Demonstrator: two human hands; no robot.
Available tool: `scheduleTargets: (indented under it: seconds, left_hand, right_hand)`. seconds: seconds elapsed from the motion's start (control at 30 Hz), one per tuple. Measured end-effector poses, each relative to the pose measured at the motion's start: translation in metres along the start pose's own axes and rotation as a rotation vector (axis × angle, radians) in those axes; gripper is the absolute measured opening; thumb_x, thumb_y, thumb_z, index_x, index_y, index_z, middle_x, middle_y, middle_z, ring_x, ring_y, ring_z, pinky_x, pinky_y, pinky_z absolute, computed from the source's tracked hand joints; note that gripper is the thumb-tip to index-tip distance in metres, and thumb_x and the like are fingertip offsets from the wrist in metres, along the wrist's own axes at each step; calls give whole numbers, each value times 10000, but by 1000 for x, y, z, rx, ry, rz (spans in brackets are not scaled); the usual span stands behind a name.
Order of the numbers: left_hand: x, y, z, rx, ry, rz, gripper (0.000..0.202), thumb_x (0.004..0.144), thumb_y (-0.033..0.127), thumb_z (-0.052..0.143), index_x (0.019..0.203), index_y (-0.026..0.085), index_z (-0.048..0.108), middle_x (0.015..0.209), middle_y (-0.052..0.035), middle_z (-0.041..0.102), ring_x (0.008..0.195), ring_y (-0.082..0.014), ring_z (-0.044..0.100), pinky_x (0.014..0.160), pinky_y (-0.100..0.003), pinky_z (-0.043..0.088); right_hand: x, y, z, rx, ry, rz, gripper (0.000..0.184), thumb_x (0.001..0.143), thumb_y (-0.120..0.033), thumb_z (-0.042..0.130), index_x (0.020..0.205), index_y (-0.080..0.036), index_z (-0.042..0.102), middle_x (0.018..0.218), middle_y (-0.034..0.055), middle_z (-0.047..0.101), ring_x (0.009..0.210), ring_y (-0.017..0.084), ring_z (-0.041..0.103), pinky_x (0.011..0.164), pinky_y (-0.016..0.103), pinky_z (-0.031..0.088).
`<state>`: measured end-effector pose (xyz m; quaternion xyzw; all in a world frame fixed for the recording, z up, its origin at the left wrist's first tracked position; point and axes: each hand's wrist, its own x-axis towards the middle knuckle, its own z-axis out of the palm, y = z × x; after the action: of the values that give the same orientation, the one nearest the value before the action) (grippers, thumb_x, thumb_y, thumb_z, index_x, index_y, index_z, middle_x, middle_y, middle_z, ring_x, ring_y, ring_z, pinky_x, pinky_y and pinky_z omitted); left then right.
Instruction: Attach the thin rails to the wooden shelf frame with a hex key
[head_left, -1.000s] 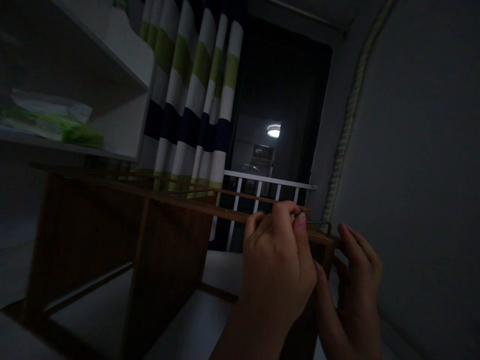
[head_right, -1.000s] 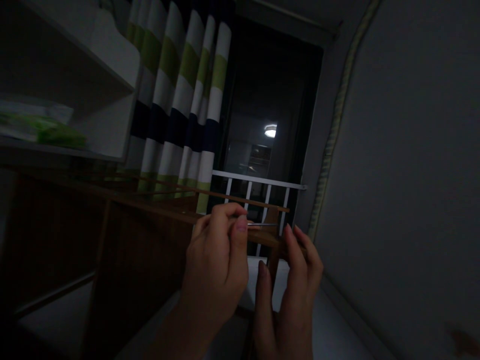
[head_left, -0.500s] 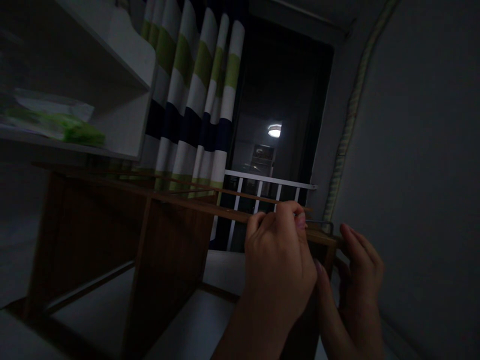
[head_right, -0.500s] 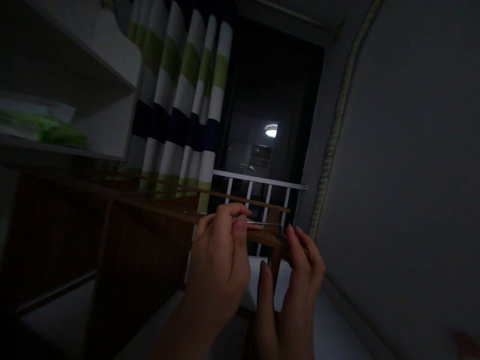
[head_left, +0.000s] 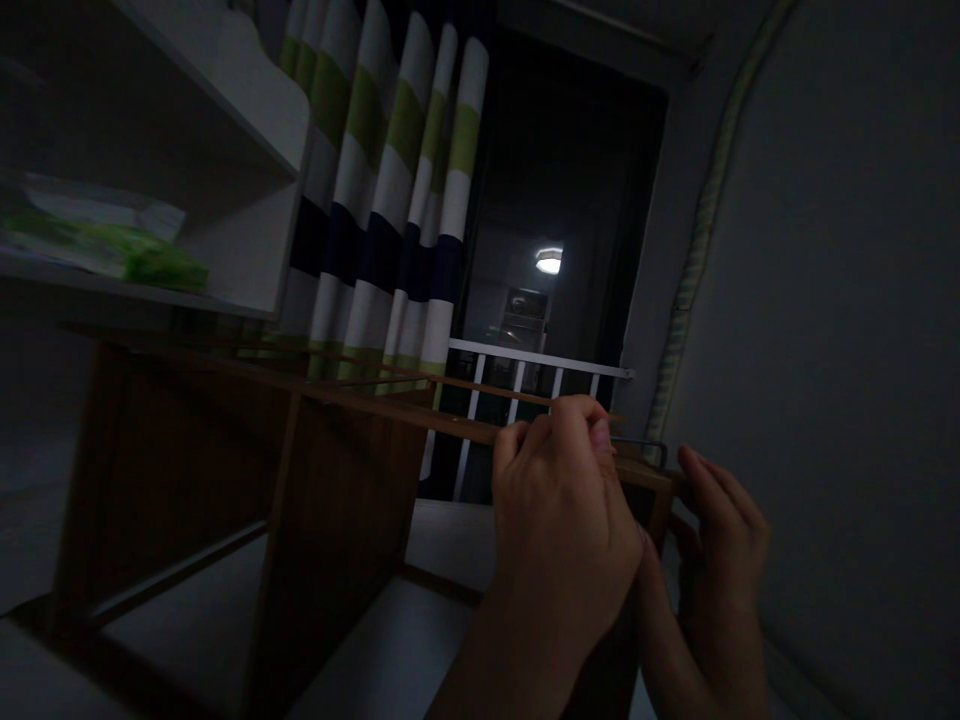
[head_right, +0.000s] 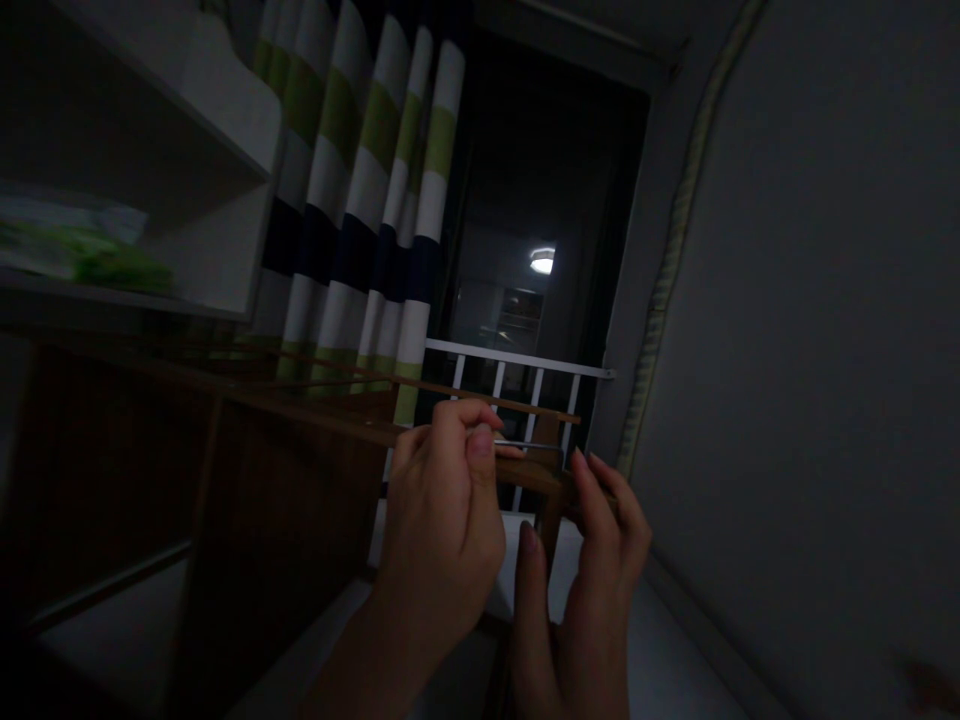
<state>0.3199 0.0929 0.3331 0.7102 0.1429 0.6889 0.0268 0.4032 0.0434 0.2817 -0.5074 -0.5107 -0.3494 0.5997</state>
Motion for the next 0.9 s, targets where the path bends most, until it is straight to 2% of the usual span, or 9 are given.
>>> scheduleTargets:
  seconds: [0.37,0.57,0.9]
  left_hand:
    - [-1,2,1,6,0,-18,117,894,130,300,928,202,385,856,12,578,777,-137,516,740,-338,325]
    - [0,3,2,13,-10,-34,125,885,109,303,918,198,384,863,10,574,784,-137,518,748,-338,321]
    - [2,2,3,26,-13,-46,162,858,72,317,928,196,394,833,3,585,778,-145,541,760,-355,321]
  right_hand:
    - [-1,1,-3,-13,-44,-23,555,820,-248,467,1343,-265,281,1316,107,292,1218,284,301,922,549,352]
    - [-1,-3,-1,0,-25,7,528,824,-258,463,1328,-272,307,1307,100,306,1220,276,307,937,545,332]
    - [-2,2,-3,-32,-34,-33,555,818,-255,465,1341,-270,281,1315,102,291,1220,280,304,905,526,377]
